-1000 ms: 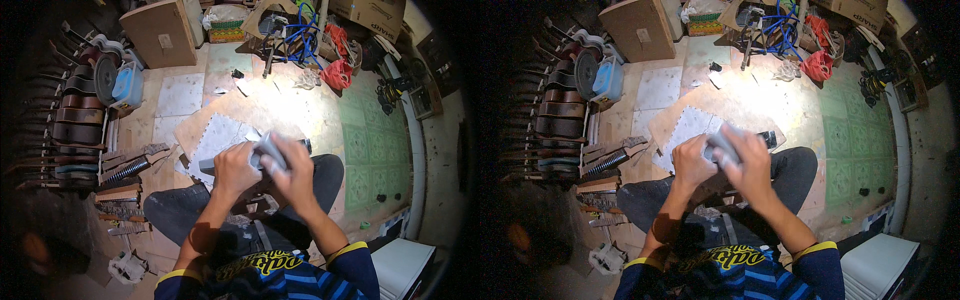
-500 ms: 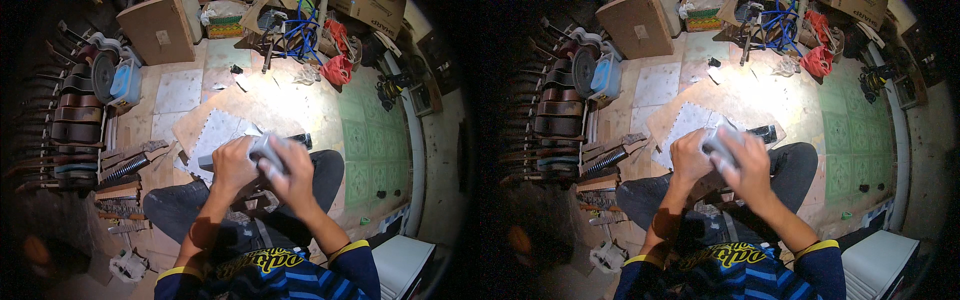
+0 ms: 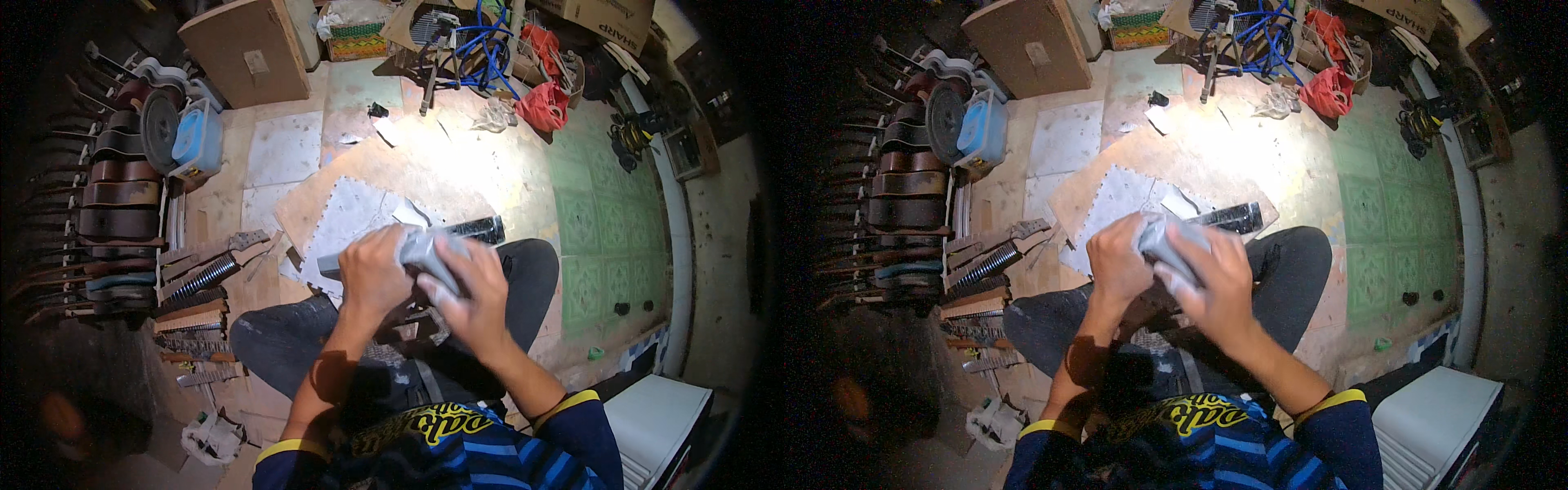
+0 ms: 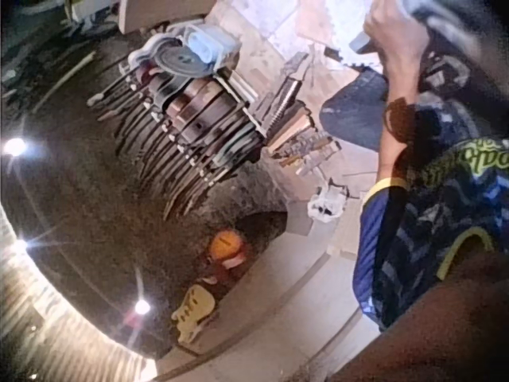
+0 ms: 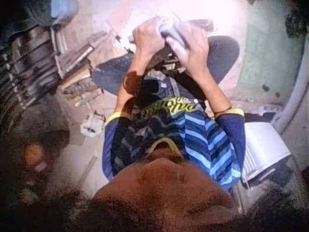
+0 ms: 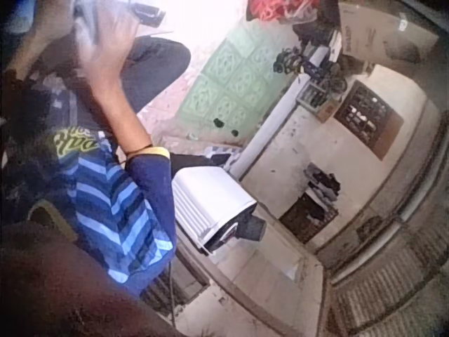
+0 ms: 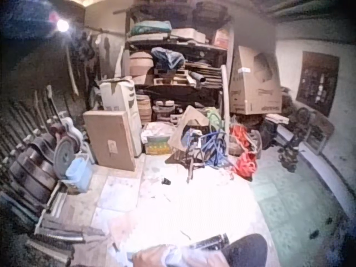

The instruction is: The person sands the surface of a guitar body using a piece of sandpaper, focusing on the edges and inner contours of the instrument.

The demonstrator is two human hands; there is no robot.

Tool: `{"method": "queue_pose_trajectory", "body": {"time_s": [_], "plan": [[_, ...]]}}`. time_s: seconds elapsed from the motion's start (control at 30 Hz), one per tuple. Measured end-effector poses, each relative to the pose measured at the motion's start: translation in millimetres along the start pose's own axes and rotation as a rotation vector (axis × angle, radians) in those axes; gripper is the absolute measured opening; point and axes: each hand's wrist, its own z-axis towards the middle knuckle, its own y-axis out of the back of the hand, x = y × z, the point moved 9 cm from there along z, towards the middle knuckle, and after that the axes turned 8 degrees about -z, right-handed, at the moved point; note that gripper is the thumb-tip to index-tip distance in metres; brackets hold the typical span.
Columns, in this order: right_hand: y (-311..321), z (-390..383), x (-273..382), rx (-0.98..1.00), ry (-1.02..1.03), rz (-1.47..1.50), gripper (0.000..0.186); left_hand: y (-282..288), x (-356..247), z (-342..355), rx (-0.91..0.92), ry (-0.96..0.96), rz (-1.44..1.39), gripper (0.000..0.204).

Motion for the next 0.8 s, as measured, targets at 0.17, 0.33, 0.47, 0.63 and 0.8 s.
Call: {"method": "queue_pose_trajectory", "body": {"time_s": [0.17, 0.33, 0.47, 0.63, 0.8], "plan": [[-5, 12, -10, 0.018, -0.085, 0.024, 0.051, -1, 0, 8, 0.149, 0.056, 0.057, 0.033], [-9, 20, -26, 0.005, -0.182, 0.140, 0.051, 0, 1, 8, 0.101, 0.070, 0.022, 0.029], [-1, 0, -2, 0.020, -0.065, 0.002, 0.053, -2, 3, 11, 0.090, 0.060, -0.003, 0.027], [-18, 28, -49, -0.032, -0.379, 0.297, 0.048, -2, -2, 12, 0.127, 0.067, 0.055, 0.026], [4, -9, -9, -0.053, -0.067, 0.078, 0.050, -1, 2, 8, 0.008, 0.063, -0.022, 0.033]]}}
